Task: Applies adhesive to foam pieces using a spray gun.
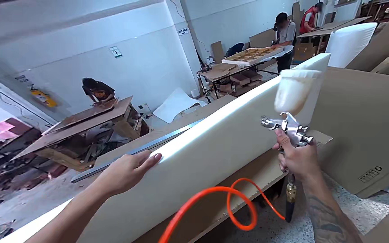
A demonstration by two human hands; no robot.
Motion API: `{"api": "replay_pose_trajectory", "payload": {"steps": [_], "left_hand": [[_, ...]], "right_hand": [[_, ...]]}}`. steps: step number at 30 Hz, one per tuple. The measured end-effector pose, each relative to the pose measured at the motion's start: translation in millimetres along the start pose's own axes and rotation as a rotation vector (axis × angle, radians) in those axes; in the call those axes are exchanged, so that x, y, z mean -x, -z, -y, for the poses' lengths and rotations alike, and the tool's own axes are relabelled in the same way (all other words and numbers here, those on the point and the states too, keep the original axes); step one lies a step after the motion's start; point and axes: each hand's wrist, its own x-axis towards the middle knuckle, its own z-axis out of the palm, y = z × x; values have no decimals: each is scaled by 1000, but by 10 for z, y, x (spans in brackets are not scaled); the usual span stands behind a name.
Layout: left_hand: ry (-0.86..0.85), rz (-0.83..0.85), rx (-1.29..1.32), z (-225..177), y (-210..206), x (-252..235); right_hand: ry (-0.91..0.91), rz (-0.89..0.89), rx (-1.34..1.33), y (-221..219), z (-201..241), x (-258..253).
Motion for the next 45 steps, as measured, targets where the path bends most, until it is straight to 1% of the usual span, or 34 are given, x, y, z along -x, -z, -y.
{"api": "replay_pose_trajectory", "payload": {"steps": [2, 3, 6, 7, 8, 11, 13, 17, 20, 21, 22, 24, 26, 27, 30, 32, 36, 38, 41, 43, 45], "left_hand": [[-1, -5, 5, 19, -10, -24], [-5, -15, 5, 36, -8, -45], [3, -17, 17, 87, 31, -54], [16, -24, 15, 110, 45, -53], [34, -30, 0, 147, 56, -50], [74, -51, -36, 283, 52, 4], [100, -30, -47, 393, 95, 86], [149, -13, -54, 783, 156, 393], [123, -63, -62, 1161, 144, 606], [122, -70, -58, 1262, 150, 665], [131, -74, -53, 1345, 166, 725], [135, -86, -53, 1533, 194, 843], [114, -110, -68, 1717, 191, 954], [117, -105, -71, 1801, 192, 994], [108, -84, -78, 1967, 211, 1035], [81, -74, -69, 2043, 225, 1046], [64, -66, -65, 2222, 268, 1180], [61, -68, -74, 2337, 274, 1257], [47, -62, -65, 2526, 297, 1338], [52, -67, -54, 2649, 312, 1423], [65, -87, -29, 2754, 333, 1553]], "right_hand": [[-17, 108, -86, -104, 64, 101], [-16, 106, -89, -151, 82, 115], [20, -33, 18, -286, 45, 96], [15, -46, 25, -344, 46, 114], [-7, -17, 4, -418, 72, 167], [-100, 169, -98, -677, 156, 408], [-109, 198, -143, -825, 154, 495], [-97, 161, -124, -1065, 115, 648], [-100, 224, -185, -1372, 229, 830], [-93, 220, -184, -1454, 269, 873], [-78, 192, -161, -1512, 302, 895], [-40, 75, -94, -1582, 319, 874], [-59, -1, -58, -1647, 325, 885], [-72, 6, -56, -1713, 344, 950], [-103, 189, -81, -1986, 417, 1275], [-99, 245, -103, -2168, 481, 1419], [-32, 122, -34, -2364, 486, 1582], [-34, 141, -30, -2538, 533, 1752], [-34, 232, -73, -2837, 635, 2039], [-4, 214, -55, -2914, 661, 2120], [15, 151, 2, -2931, 635, 2157]]}}
